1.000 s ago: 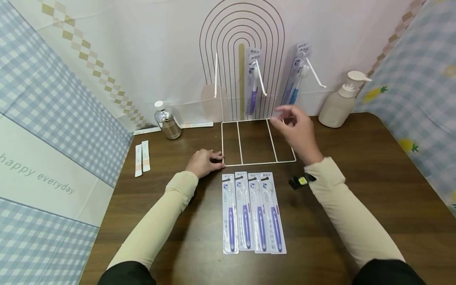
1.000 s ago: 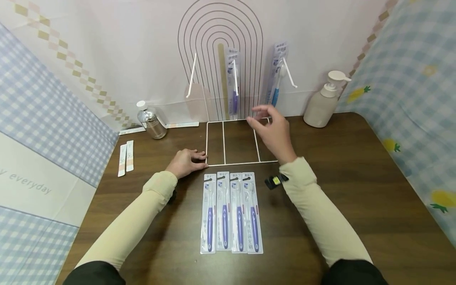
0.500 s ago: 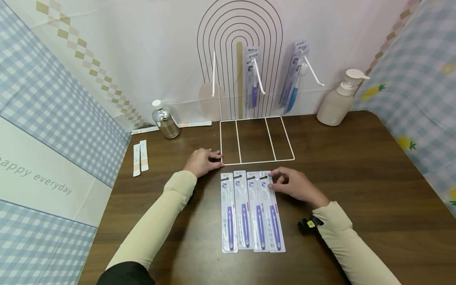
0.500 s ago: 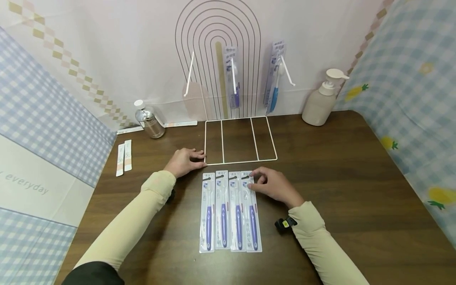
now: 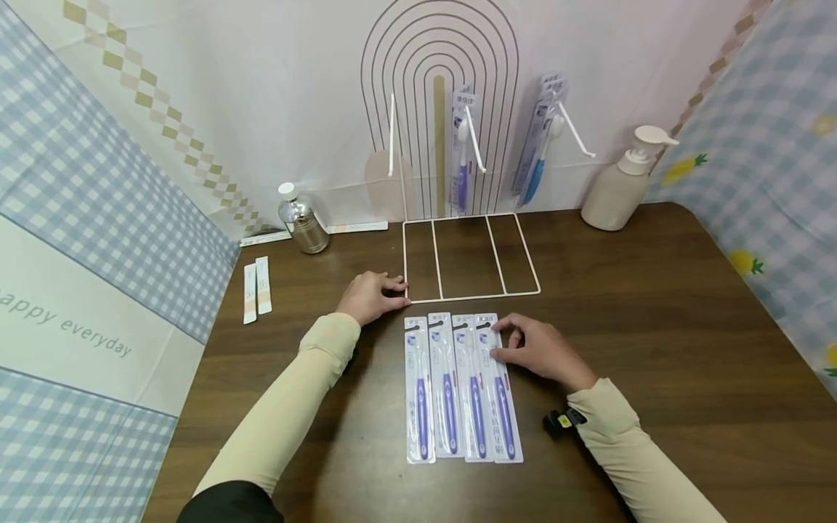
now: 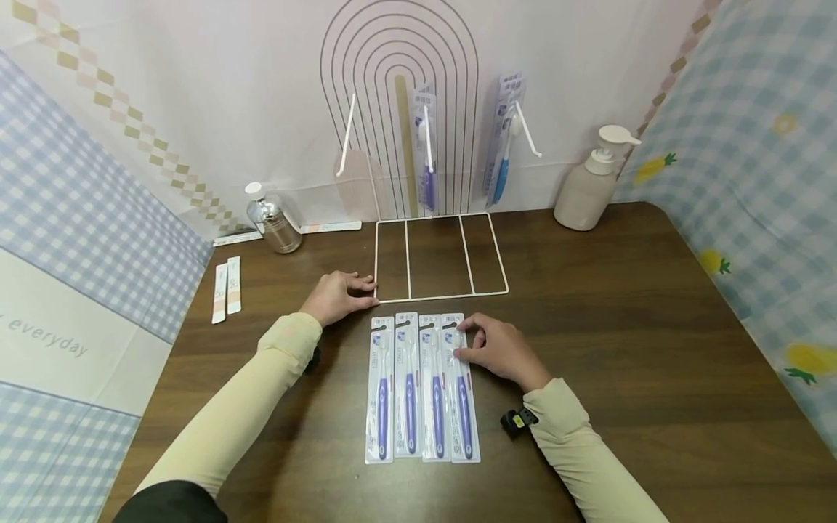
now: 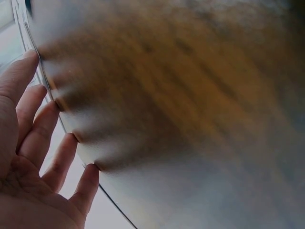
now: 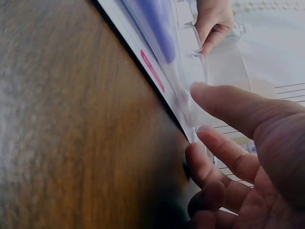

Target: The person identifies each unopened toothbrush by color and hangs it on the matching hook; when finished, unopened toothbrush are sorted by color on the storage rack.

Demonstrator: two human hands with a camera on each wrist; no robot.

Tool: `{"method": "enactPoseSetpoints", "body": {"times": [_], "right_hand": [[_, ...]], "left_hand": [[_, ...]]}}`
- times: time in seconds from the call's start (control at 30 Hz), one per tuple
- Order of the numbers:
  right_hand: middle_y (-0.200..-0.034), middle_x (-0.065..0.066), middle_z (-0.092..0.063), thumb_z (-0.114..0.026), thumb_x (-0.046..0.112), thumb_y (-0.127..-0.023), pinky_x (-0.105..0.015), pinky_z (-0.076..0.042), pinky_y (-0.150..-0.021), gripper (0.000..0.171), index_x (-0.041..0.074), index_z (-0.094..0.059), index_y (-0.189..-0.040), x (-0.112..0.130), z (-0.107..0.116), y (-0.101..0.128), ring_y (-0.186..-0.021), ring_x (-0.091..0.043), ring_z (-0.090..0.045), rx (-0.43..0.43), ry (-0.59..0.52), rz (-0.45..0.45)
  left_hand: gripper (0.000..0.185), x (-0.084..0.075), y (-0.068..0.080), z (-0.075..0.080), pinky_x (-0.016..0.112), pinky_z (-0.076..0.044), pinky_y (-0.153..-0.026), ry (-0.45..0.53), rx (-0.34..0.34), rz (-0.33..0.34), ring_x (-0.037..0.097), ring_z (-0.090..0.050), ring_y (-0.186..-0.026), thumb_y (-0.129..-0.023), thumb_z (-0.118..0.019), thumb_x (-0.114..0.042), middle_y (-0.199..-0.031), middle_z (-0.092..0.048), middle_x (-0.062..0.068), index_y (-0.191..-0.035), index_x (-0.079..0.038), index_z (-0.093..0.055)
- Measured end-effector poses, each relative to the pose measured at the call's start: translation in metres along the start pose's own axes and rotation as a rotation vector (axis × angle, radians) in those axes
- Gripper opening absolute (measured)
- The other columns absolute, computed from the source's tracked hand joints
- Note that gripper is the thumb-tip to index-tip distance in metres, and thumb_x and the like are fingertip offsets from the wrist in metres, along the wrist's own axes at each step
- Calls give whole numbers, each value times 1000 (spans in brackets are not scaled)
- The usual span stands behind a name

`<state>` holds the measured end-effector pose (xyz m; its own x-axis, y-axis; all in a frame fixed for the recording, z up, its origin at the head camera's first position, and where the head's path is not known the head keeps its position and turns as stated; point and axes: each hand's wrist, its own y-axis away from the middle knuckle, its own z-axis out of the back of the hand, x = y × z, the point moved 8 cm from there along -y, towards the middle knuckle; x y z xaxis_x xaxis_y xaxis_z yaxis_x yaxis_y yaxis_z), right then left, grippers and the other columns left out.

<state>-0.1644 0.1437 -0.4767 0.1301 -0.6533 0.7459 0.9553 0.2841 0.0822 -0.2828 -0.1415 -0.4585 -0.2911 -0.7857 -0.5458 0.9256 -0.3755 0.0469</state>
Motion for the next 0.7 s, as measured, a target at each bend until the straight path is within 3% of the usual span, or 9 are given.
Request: {"method": "enactPoseSetpoints", "body": {"times": [0.2,0.27,0.4,0.57,0.7], "right_hand": [[-105,-8,-62,-84,25,-90,-44,-49,-86,29,9,-75,-114,5,5,0,-97,-24,-58,-86,60,70],[-110,-12,-63,-85,23,-89,-45,-50,-87,29,8,-75,-111,7,8,1,-98,-26,-59,-120,59,94],[-111,-11,-71,-86,20,-88,-39,-52,-76,28,8,-74,-111,16,18,0,-86,-22,-62,-170,31,127],[-93,-1,-76,-86,15,-90,-30,-51,-65,28,11,-73,-114,35,38,-4,-81,-15,-68,-239,-5,168],[-90,1,-75,-86,13,-89,-27,-44,-56,30,10,-72,-116,58,60,-4,-68,-18,-61,-361,42,271]], "left_hand": [[39,-1,1,0,43,-38,-122,3,1,3,27,-52,-144,-89,-87,-36,-137,-68,-5,-125,-20,-80],[39,-1,1,0,43,-38,-122,2,1,2,28,-52,-144,-90,-87,-35,-137,-68,-4,-125,-20,-80],[39,-1,1,0,43,-38,-121,-1,2,4,28,-52,-144,-90,-87,-35,-137,-68,-4,-125,-20,-80],[38,-1,1,1,43,-38,-121,2,-2,9,28,-52,-144,-90,-87,-35,-136,-69,-5,-125,-20,-80],[39,-2,2,1,43,-38,-121,2,-1,8,28,-52,-144,-90,-87,-35,-137,-68,-4,-125,-20,-80]]}}
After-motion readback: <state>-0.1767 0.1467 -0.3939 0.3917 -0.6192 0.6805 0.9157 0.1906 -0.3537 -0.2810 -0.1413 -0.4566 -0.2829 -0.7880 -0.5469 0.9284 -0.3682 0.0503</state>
